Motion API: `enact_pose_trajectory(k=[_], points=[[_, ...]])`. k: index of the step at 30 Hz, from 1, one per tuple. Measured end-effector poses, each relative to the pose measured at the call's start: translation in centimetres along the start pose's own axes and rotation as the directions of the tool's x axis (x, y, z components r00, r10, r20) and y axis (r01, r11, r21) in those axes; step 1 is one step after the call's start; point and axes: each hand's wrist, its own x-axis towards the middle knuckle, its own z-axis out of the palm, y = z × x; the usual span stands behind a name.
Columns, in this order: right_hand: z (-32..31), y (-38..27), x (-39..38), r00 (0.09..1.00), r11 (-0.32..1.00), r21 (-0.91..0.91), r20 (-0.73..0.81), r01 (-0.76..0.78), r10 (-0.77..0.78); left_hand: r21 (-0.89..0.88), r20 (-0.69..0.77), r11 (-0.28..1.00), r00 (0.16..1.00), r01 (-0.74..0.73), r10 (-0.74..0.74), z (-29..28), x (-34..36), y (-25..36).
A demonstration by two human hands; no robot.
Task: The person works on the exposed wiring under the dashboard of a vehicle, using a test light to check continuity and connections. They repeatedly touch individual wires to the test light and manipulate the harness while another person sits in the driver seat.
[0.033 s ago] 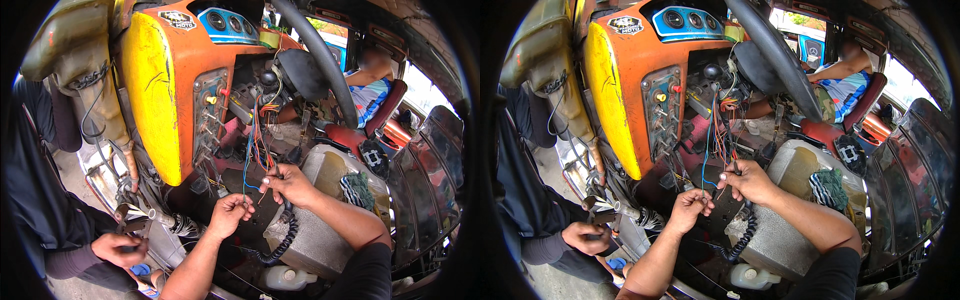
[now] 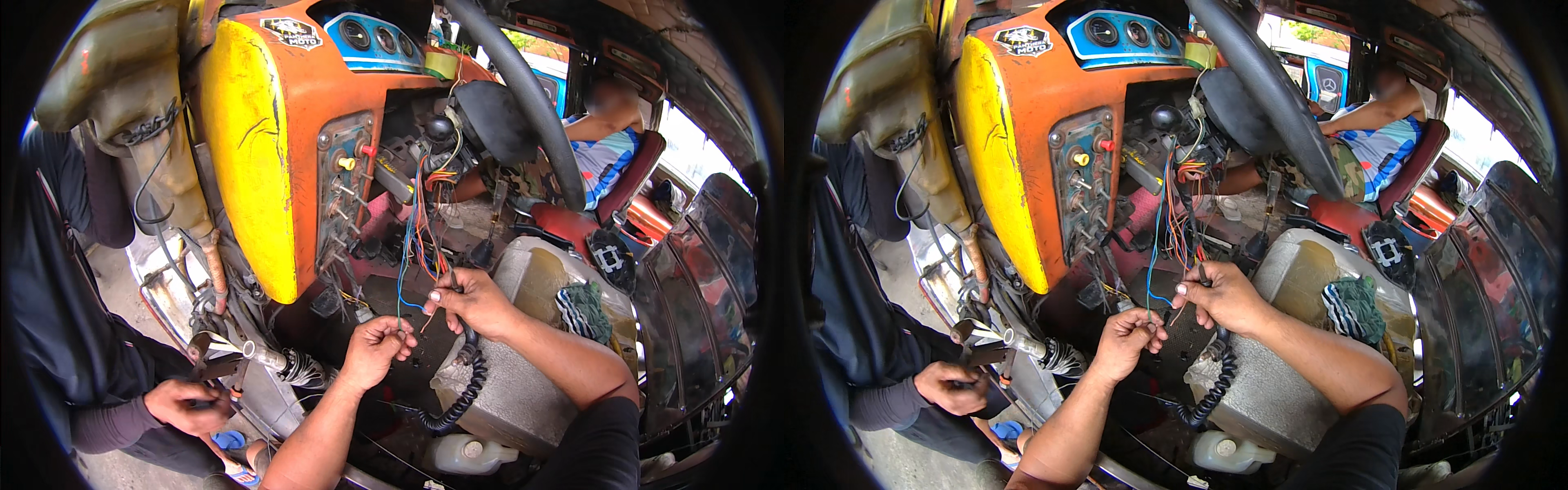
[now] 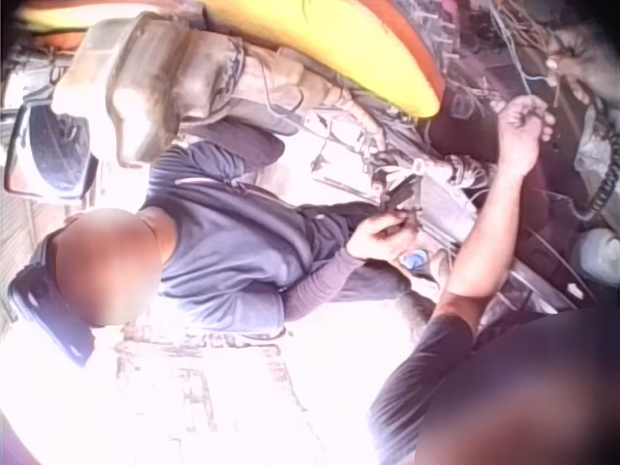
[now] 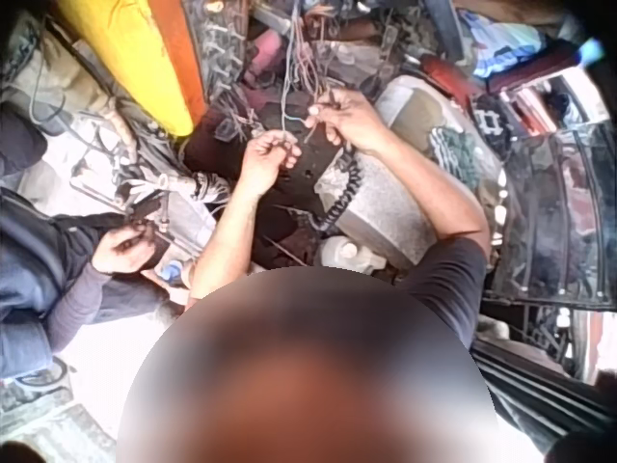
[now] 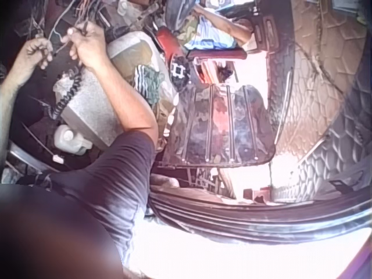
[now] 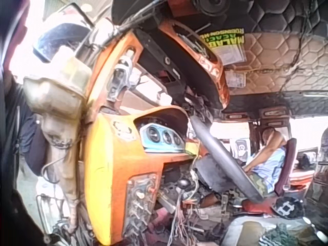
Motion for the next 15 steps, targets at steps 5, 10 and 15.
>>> enact_pose_trajectory(k=[5,10,15], points=[[-0.1,-0.6,0.5,1.0,0.999,-0.045,0.014,-0.016,0.017,0.026,-0.051,1.0,0.999,0.006,-0.005,0.5,0.5,0.5],[-0.1,-0.5,0.5,0.999,0.999,-0.022,0.004,-0.041,0.041,0.11,-0.104,0.994,0.995,0.012,0.0,0.9,0.6,0.3],[0.0,0.1,0.7,0.998,0.996,0.071,-0.018,-0.054,0.055,0.114,-0.136,0.986,0.981,-0.12,0.135,1.1,1.0,0.1]])
